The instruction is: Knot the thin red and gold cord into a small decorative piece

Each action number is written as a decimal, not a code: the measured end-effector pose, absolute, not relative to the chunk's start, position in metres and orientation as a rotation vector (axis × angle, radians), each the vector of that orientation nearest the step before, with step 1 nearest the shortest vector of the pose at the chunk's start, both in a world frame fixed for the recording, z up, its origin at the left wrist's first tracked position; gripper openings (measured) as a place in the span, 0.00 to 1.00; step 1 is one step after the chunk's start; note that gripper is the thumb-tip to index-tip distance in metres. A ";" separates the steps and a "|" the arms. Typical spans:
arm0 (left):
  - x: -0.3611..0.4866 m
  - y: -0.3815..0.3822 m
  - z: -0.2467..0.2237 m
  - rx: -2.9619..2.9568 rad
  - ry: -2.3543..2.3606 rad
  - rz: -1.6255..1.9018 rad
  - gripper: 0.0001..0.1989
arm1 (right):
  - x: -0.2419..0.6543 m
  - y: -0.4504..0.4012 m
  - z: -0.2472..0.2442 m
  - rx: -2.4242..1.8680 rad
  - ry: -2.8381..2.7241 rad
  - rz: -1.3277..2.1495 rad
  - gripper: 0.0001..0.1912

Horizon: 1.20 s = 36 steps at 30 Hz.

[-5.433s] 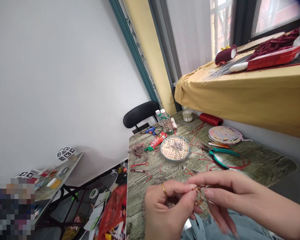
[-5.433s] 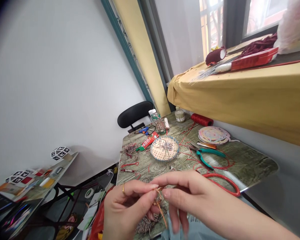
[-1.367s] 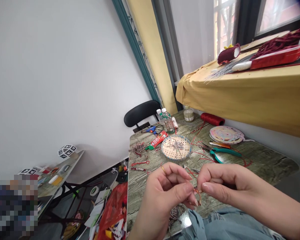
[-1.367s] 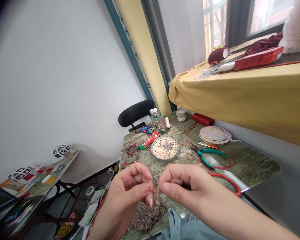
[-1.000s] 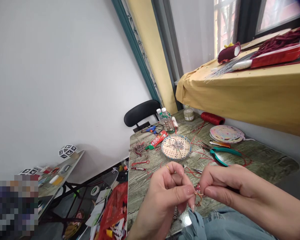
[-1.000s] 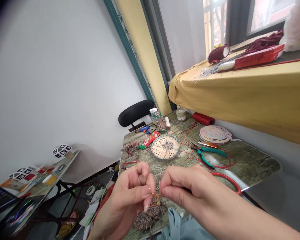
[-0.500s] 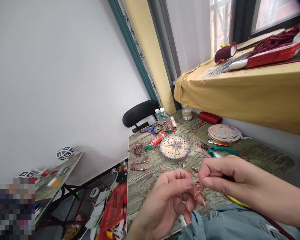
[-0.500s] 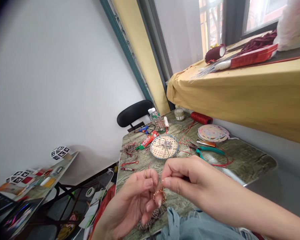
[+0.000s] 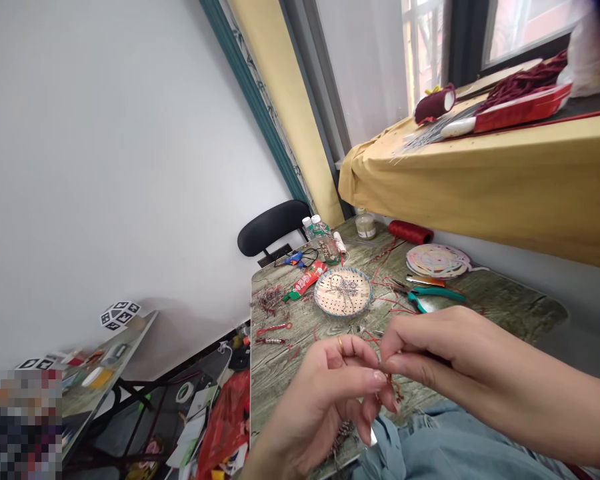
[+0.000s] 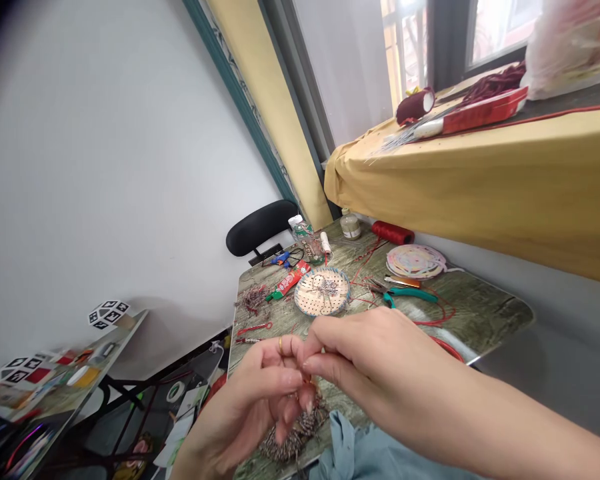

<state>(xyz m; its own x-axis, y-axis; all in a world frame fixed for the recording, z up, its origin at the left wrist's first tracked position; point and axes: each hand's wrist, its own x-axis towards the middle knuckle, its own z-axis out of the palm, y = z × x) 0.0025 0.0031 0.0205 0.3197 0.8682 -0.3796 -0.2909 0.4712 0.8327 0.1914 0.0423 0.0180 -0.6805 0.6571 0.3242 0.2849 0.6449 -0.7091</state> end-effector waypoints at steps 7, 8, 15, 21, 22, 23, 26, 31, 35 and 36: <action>0.005 0.004 0.022 0.814 1.023 0.888 0.08 | 0.190 0.044 0.022 -0.730 -2.330 0.787 0.16; 0.005 0.004 0.022 0.830 1.038 0.904 0.07 | 0.190 0.044 0.022 -0.715 -2.314 0.760 0.16; 0.004 0.002 0.026 0.940 1.051 0.888 0.07 | 0.190 0.042 0.019 -0.689 -2.301 0.620 0.17; 0.001 0.001 0.025 0.939 1.080 0.861 0.05 | 0.191 0.042 0.021 -0.628 -2.280 0.656 0.14; 0.002 0.001 0.026 0.950 1.076 0.856 0.05 | 0.191 0.042 0.020 -0.629 -2.290 0.640 0.14; 0.002 0.000 0.026 0.960 1.065 0.859 0.05 | 0.191 0.042 0.019 -0.628 -2.302 0.616 0.15; 0.005 -0.001 0.026 0.974 1.025 0.883 0.04 | 0.190 0.042 0.015 -0.615 -2.334 0.532 0.16; 0.010 -0.002 0.025 0.888 1.025 0.953 0.04 | 0.191 0.040 0.011 -0.647 -2.340 0.455 0.15; 0.011 -0.005 0.027 0.725 1.016 0.972 0.06 | 0.191 0.040 0.011 -0.657 -2.323 0.462 0.15; 0.011 -0.006 0.027 0.678 0.998 0.962 0.07 | 0.191 0.040 0.011 -0.657 -2.311 0.466 0.14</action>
